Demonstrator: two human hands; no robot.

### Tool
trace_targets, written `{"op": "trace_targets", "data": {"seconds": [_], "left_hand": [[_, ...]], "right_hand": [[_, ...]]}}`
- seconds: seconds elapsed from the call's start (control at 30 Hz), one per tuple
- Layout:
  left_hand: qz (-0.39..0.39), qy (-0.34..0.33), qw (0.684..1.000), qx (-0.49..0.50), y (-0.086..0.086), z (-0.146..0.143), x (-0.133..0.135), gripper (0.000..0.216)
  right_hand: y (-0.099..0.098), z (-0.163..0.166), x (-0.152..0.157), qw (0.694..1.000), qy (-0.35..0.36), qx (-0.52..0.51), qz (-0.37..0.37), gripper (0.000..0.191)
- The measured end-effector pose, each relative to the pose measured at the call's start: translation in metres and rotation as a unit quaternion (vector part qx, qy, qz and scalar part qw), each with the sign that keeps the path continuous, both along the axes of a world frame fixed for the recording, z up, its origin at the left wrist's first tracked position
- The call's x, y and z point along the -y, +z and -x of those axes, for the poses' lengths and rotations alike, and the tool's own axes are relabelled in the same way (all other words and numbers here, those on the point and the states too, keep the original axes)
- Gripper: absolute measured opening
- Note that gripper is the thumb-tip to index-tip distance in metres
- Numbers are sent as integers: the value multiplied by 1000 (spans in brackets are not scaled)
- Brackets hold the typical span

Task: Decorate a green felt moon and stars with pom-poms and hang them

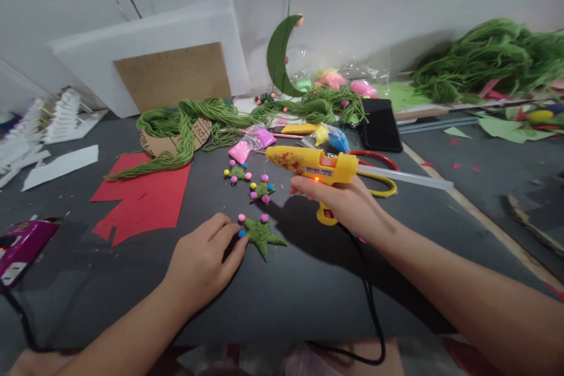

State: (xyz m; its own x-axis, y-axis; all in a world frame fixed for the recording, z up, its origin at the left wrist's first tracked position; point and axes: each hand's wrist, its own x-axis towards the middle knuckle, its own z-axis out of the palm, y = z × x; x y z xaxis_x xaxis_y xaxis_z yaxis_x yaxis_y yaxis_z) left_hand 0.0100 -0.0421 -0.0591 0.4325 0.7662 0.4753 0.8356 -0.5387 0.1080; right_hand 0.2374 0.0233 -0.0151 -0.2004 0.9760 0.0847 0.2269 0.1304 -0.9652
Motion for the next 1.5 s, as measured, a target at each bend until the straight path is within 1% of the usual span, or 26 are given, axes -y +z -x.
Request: {"op": "trace_targets", "data": {"seconds": [0.23,0.4,0.53,0.7,0.8,0.87,0.9,0.97,1.03,1.1,1.17,1.23,1.33,1.4,1.5], "left_hand": [[1,-6,1000,0,-2,1,1,13],[10,12,1000,9,0,3,3,24],[30,31,999,-4,0,4,4,17],[12,31,999,-31,0,0,1,17],[23,42,996,-73,7,-1,1,21],[35,50,994,-90,15,-1,2,22],[40,44,994,-88,21,-1,2,22],[57,3,996,-71,33,-8,2,18],[97,-69,991,-60,46,-23,-1,15],[135,-160,975,-80,54,-46,-5,19],[135,-234,956,-118,57,-73,-12,20],[129,-287,937,-151,55,-99,-18,21],[103,-317,930,-158,45,-124,-26,19],[93,-330,927,-152,37,-133,-29,18],[89,-351,920,-150,30,-139,-32,17]], "right_hand": [[-2,-2,0,1000,11,6,-2,26],[-2,-4,0,1000,13,18,1,29],[-3,-5,-1,1000,9,13,6,30],[0,-4,1,1000,6,7,21,24],[2,-6,2,1000,-5,-1,29,24],[3,-9,1,999,-20,-18,25,23],[4,-11,0,999,-30,-32,20,22],[5,-15,-3,996,-52,-65,10,20],[7,-18,-7,992,-72,-105,8,18],[8,-19,-10,988,-80,-135,13,17],[10,-20,-12,985,-81,-151,18,17],[10,-20,-11,985,-78,-155,22,17],[10,-21,-9,987,-78,-140,17,17],[9,-22,-7,990,-80,-118,10,17],[8,-24,-5,992,-81,-92,2,18]]}}
